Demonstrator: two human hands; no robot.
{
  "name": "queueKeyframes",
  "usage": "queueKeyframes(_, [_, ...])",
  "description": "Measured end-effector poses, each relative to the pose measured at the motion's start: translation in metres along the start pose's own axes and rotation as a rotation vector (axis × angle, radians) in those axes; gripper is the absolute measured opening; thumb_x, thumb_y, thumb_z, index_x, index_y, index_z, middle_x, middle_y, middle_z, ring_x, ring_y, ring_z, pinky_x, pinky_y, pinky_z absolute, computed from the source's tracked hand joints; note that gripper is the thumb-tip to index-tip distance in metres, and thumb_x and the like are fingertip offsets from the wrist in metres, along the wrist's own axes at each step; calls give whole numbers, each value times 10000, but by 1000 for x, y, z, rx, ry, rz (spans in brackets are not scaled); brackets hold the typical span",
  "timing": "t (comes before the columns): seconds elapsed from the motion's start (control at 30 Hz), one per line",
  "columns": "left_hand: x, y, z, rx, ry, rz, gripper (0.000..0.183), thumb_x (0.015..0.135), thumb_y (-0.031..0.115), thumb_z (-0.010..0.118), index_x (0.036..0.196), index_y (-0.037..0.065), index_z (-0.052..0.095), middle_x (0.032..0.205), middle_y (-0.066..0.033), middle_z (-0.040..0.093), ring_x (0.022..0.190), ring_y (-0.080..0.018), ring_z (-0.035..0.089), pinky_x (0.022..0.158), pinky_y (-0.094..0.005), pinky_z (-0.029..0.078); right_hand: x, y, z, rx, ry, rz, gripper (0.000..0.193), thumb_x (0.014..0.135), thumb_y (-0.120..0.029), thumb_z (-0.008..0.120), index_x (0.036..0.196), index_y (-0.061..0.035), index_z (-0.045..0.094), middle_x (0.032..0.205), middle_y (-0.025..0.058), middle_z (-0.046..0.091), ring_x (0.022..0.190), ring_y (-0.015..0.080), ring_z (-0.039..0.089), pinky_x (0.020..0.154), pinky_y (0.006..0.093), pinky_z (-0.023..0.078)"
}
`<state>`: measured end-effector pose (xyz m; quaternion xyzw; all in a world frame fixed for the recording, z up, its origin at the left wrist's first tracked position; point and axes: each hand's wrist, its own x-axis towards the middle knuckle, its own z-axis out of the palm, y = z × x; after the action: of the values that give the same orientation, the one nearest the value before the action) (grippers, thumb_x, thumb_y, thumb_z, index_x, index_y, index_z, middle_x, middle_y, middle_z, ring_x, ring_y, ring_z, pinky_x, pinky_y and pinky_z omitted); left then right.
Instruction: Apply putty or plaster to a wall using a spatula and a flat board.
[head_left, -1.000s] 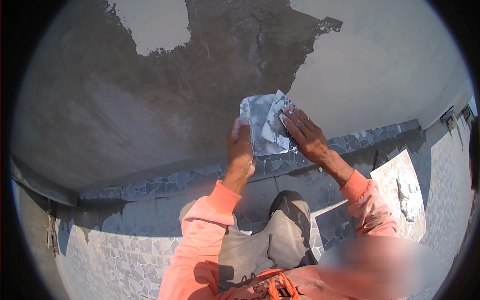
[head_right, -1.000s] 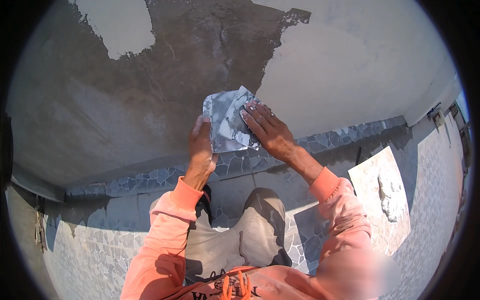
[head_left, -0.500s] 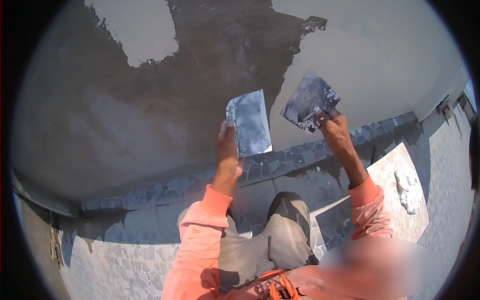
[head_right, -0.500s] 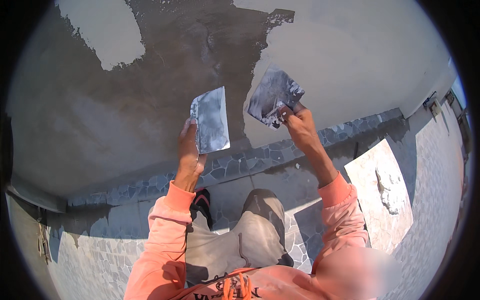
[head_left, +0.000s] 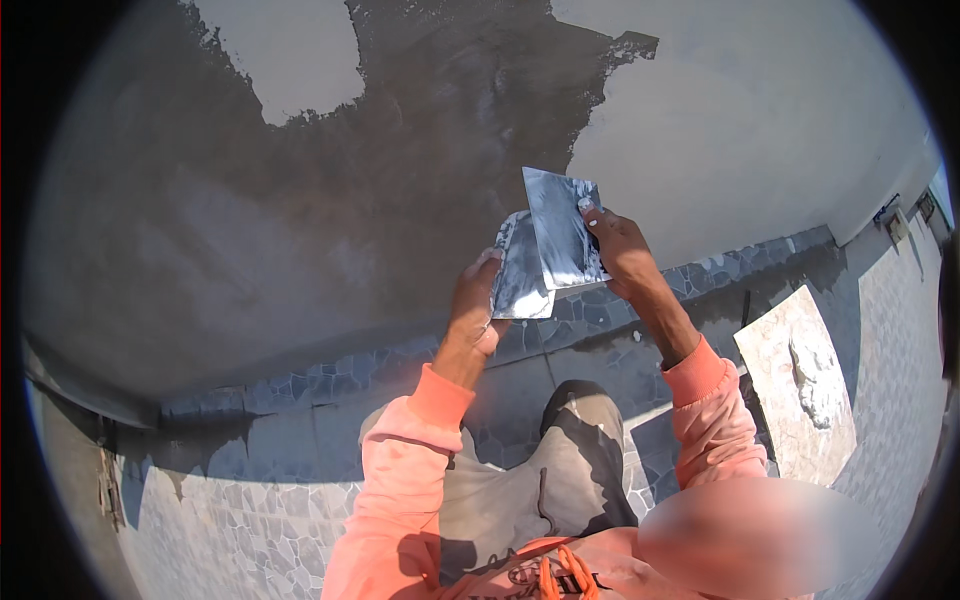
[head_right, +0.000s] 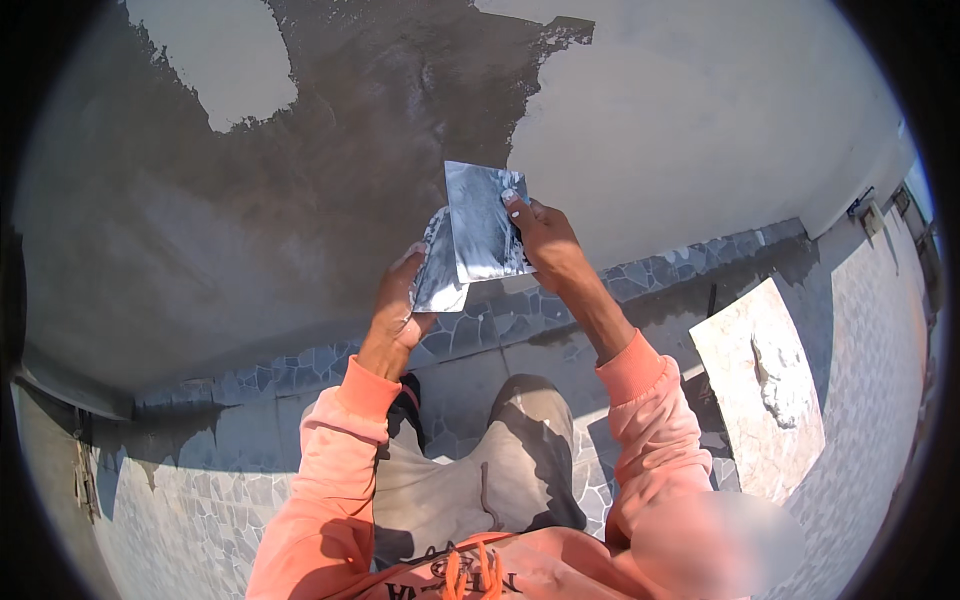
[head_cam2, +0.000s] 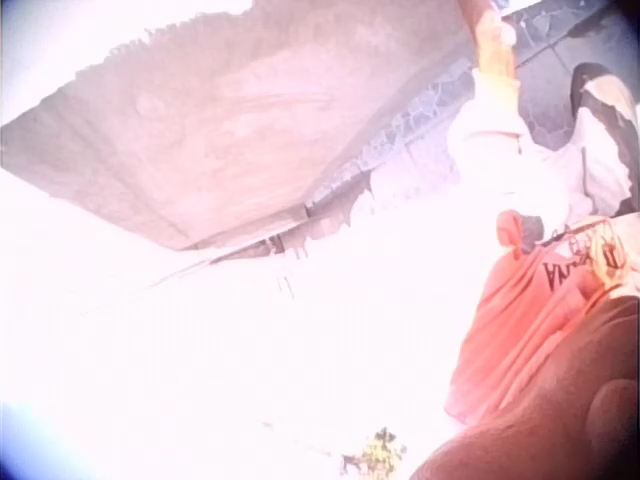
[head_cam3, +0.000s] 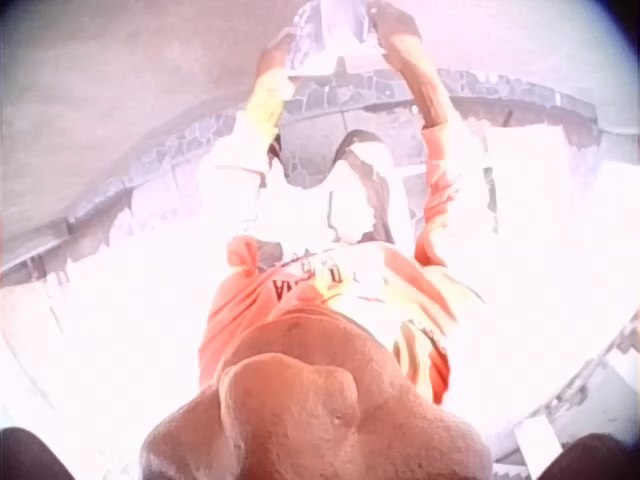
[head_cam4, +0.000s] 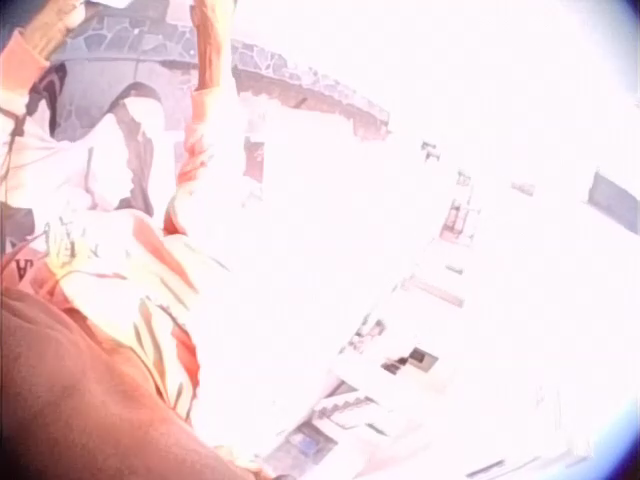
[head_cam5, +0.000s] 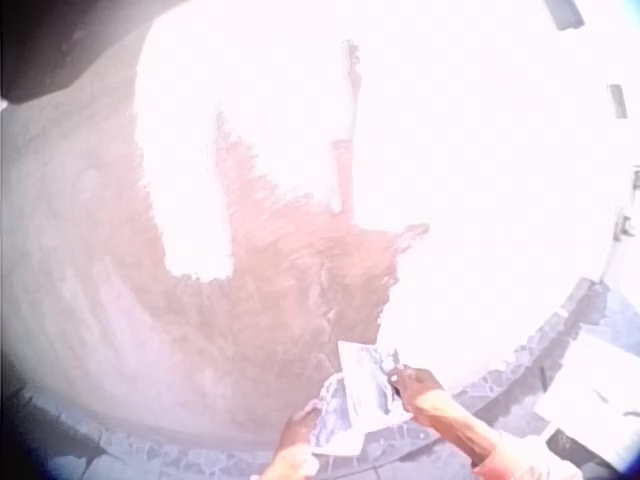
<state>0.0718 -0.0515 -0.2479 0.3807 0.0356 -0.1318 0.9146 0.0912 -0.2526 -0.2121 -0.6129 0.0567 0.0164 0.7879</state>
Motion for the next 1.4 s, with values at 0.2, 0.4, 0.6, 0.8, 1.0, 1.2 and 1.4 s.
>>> queueKeyframes(0.2, [-6,27,-8,-14,182,55,217,907,224,555,1070,85,591,991,-24,634,845,-170,648,719,-330,539,-57,-10,-28,-691,-208,81,393,960,-334,502,855,24,624,681,-10,552,594,60,437,547,256,374])
queueKeyframes(0.4, [-2,43,-10,2,107,179,193,922,217,532,1058,100,603,972,-8,637,889,-142,634,754,-361,518,-67,-2,-42,-390,-45,-136,238,946,-241,546,925,-9,597,689,-33,515,609,35,416,554,218,358])
queueKeyframes(0.6, [0,24,-12,-54,201,38,226,931,159,505,1108,33,568,997,-84,664,914,-209,665,756,-355,567,-75,-18,5,-649,-39,-1050,418,829,127,464,1226,-1,493,1182,144,500,989,260,571,835,319,480])
queueKeyframes(0.8, [-4,10,4,-134,-30,42,217,933,144,490,1088,21,578,1007,-89,639,906,-207,640,782,-373,534,-55,9,30,-811,-322,-1409,618,723,109,586,1305,-41,442,1355,193,475,1248,387,469,1042,504,384])
queueKeyframes(1.0, [-11,26,10,-210,-136,91,228,935,135,523,1110,-7,563,1030,-109,649,937,-209,639,836,-341,516,-32,56,-28,-1112,-188,-1235,606,693,87,642,1265,-21,473,1295,239,511,1176,390,531,984,426,455])
queueKeyframes(1.2, [-25,43,13,231,26,470,215,974,189,481,1090,14,525,947,-47,575,846,-130,535,785,-275,441,-49,66,-47,-956,155,-676,415,839,54,487,1250,-3,481,1136,197,604,965,318,631,810,376,502])
queueKeyframes(1.4, [-24,31,22,951,312,1112,225,991,158,399,1095,-28,474,878,-92,527,805,-140,474,760,-266,404,-85,56,-23,387,72,-22,226,900,-50,474,1109,31,506,909,80,587,762,159,606,714,324,513])
